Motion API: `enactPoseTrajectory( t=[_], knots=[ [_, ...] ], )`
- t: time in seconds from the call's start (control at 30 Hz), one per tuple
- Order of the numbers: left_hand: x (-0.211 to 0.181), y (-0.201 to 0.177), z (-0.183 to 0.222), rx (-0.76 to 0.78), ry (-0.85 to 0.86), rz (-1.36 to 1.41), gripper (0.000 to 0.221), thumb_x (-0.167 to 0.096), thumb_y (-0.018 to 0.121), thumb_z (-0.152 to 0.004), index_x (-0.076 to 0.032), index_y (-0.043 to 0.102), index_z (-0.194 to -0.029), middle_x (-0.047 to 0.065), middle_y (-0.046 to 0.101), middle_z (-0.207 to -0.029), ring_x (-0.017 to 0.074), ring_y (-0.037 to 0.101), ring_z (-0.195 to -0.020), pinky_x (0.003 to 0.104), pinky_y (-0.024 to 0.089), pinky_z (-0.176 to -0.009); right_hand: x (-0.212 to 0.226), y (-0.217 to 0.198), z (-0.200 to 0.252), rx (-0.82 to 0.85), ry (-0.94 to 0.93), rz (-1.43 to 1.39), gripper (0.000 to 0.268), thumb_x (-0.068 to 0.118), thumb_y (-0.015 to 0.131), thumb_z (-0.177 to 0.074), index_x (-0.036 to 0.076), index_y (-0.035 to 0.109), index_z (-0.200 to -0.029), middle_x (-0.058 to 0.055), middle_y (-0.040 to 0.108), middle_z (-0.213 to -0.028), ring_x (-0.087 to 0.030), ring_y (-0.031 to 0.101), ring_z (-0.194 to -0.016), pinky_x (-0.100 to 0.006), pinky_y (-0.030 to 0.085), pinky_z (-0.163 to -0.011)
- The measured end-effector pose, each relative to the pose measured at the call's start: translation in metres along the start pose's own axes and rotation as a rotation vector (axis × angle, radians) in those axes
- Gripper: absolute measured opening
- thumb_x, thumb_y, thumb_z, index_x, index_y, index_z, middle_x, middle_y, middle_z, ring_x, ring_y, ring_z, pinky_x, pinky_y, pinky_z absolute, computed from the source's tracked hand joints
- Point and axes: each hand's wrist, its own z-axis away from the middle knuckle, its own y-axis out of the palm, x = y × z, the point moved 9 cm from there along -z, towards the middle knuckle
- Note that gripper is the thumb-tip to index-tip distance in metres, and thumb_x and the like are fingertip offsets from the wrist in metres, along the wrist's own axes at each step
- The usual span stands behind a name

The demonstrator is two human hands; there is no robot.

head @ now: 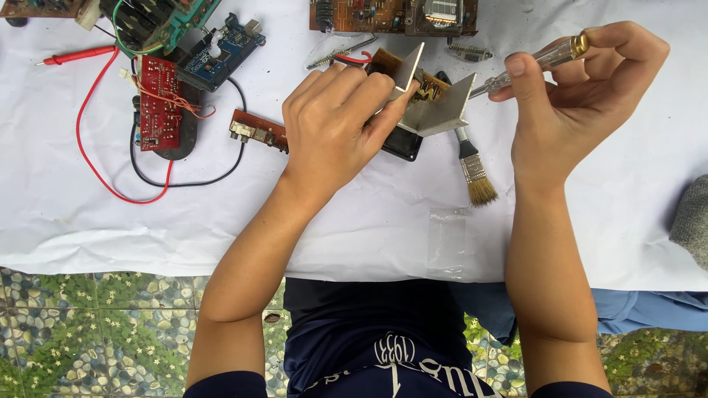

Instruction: Cleaning and disassembling electronic circuit boards and components using a brush and a screwdriver.

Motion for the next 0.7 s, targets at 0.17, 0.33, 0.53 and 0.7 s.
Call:
enactPoseTrajectory(
  t=[0.17,0.33,0.53,0.7],
  knots=[
    [-0.001,-0.001,-0.001,-0.003,0.007,0.007,0.030,-0.015,0.077,-0.099,-0.011,0.057,-0.078,0.002,0.041,-0.068,0.0217,0.038,-0.059,0.034,0.034,-0.054,0.004,-0.004,0.004,0.003,-0.060,0.048,0.050,-0.018,0.080,-0.105,0.005,0.039,-0.123,-0.013,0.036,-0.082,-0.026,0.053,-0.068,-0.037,0.056,-0.058],
    [-0.001,-0.002,-0.001,-0.009,-0.002,0.024,0.031,-0.015,0.078,-0.099,-0.010,0.057,-0.077,0.002,0.041,-0.068,0.0210,0.036,-0.058,0.033,0.032,-0.053,0.010,-0.007,0.013,-0.001,-0.138,0.149,0.045,-0.015,0.085,-0.100,-0.002,0.047,-0.121,-0.016,0.046,-0.116,-0.031,0.062,-0.077,-0.036,0.060,-0.057],
    [0.000,-0.001,0.000,-0.012,0.004,0.006,0.034,-0.016,0.079,-0.099,-0.011,0.053,-0.076,0.002,0.037,-0.067,0.0217,0.033,-0.058,0.033,0.034,-0.053,0.005,-0.006,0.016,0.012,-0.198,0.172,0.045,-0.011,0.088,-0.099,-0.002,0.050,-0.121,-0.019,0.057,-0.113,-0.038,0.072,-0.070,-0.033,0.054,-0.056],
    [-0.001,0.000,0.002,-0.021,0.013,0.007,0.031,-0.015,0.078,-0.099,-0.011,0.054,-0.078,0.002,0.039,-0.069,0.0214,0.034,-0.058,0.032,0.036,-0.054,0.006,-0.006,0.010,-0.003,-0.171,0.120,0.038,-0.016,0.079,-0.103,-0.004,0.050,-0.123,-0.020,0.053,-0.108,-0.032,0.065,-0.072,-0.039,0.064,-0.061]
  ],
)
